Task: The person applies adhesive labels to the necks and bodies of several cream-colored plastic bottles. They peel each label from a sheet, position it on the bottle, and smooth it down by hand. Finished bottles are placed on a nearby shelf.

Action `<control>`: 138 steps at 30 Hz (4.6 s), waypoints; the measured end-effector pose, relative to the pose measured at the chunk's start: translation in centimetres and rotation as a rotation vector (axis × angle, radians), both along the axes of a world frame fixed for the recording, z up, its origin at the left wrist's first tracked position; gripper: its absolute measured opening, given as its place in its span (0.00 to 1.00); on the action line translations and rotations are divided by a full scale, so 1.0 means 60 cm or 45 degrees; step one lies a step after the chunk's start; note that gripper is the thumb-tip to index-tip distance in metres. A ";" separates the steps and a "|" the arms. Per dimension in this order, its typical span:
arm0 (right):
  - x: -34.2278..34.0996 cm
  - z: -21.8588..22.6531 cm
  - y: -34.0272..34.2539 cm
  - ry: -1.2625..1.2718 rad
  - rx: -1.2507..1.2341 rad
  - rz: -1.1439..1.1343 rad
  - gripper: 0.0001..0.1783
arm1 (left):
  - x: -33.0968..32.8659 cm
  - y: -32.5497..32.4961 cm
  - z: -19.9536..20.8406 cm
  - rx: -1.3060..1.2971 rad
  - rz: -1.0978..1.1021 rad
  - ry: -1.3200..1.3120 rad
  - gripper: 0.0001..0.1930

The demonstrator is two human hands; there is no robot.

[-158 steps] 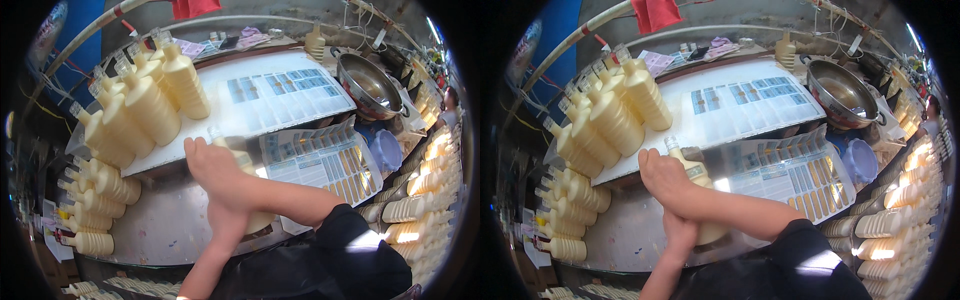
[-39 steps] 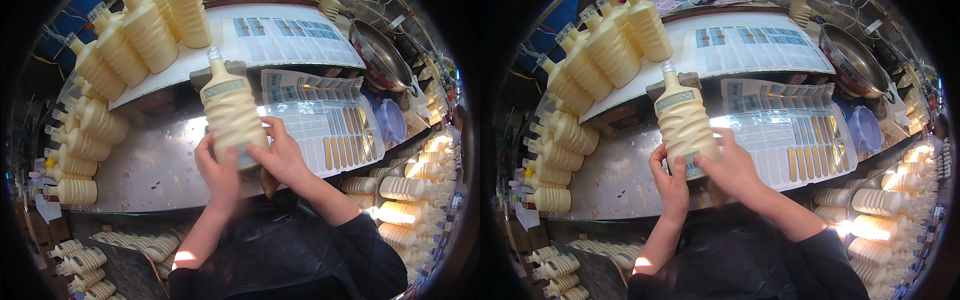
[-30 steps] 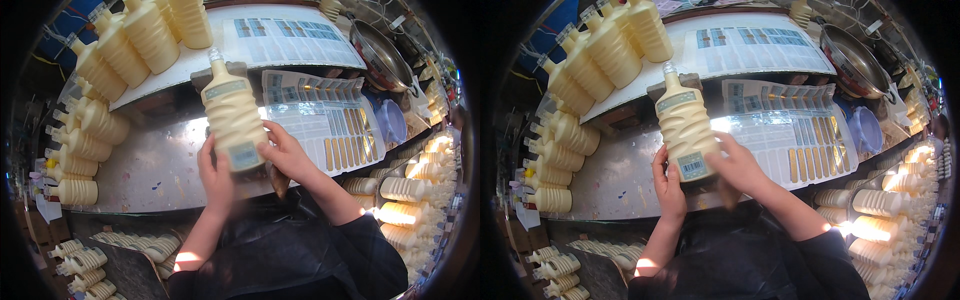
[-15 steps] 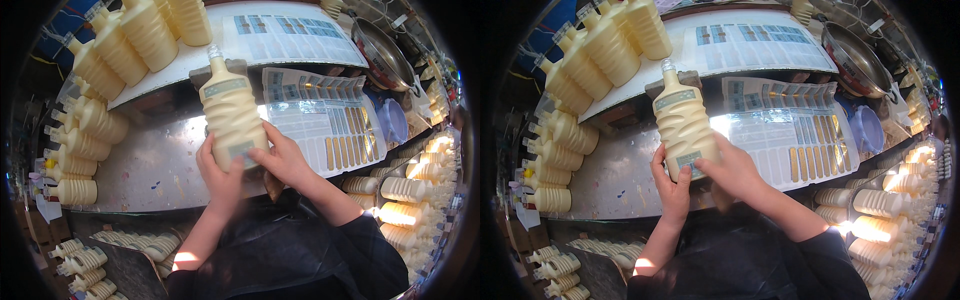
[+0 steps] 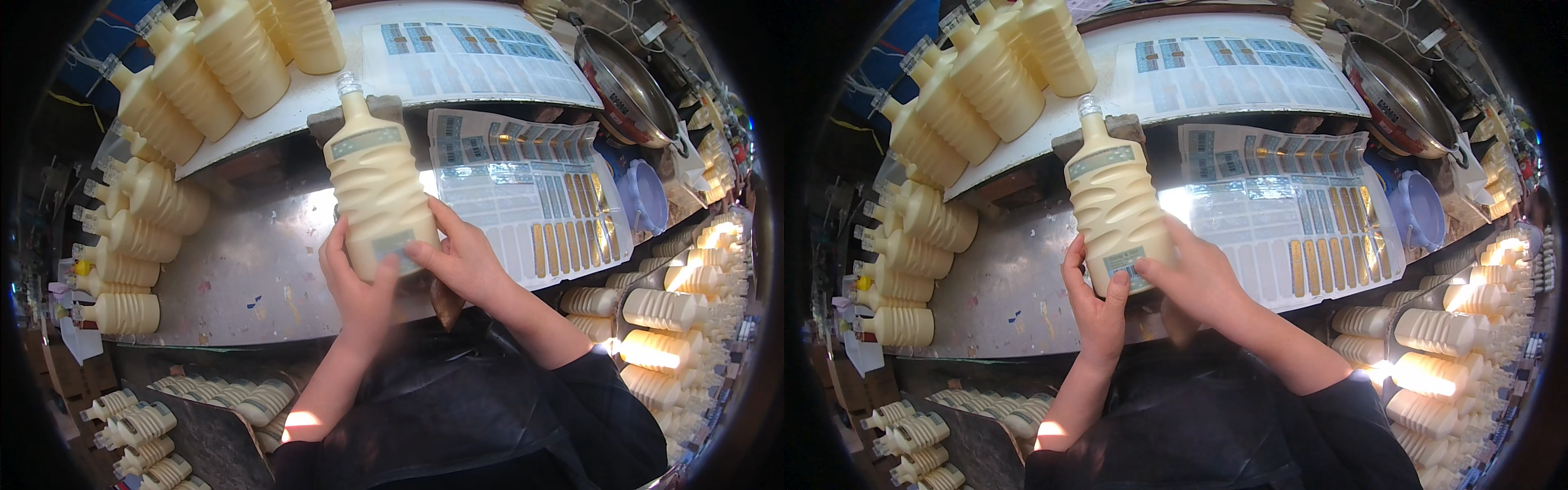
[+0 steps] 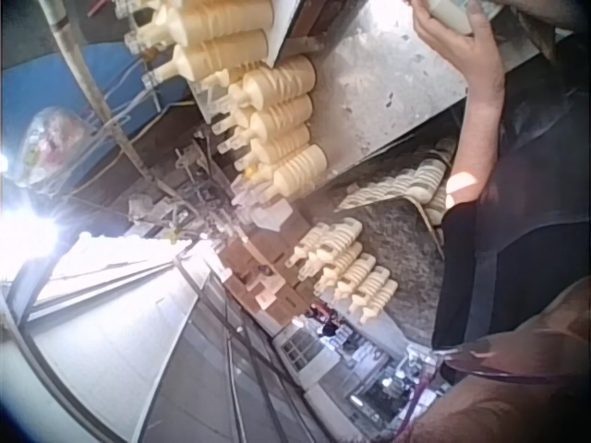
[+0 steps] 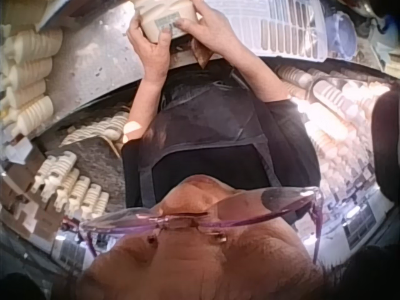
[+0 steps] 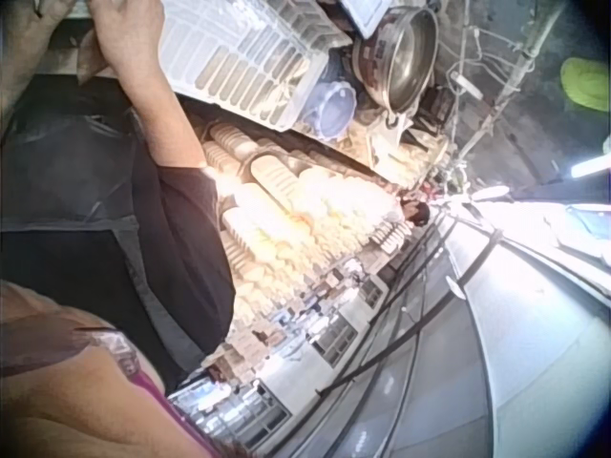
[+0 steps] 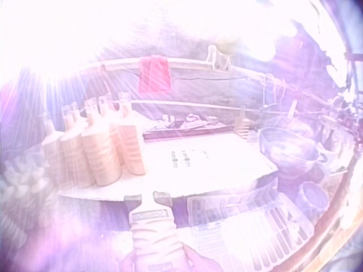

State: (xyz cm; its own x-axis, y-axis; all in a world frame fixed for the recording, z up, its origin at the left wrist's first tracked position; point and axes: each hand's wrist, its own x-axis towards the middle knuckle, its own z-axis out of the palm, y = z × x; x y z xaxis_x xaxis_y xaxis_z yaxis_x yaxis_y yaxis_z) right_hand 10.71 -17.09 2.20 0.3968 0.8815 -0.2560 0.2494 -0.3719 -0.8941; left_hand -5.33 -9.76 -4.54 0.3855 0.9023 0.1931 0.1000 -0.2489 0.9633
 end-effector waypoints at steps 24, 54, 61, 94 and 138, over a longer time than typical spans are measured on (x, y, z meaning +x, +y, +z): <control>-0.001 -0.001 -0.006 0.036 0.077 0.047 0.35 | -0.006 -0.005 -0.006 0.024 -0.013 -0.060 0.35; -0.007 -0.005 -0.003 0.021 0.099 -0.005 0.33 | -0.002 -0.005 -0.009 -0.183 -0.053 -0.259 0.32; -0.011 0.007 -0.001 -0.026 0.068 -0.024 0.30 | 0.004 -0.010 -0.002 -0.194 -0.023 -0.202 0.33; -0.012 -0.011 -0.003 -0.080 0.082 -0.028 0.31 | 0.007 -0.010 0.007 -0.103 0.017 -0.127 0.33; 0.009 0.003 -0.005 0.005 -0.045 0.015 0.31 | 0.003 -0.011 0.008 -0.182 0.020 -0.077 0.37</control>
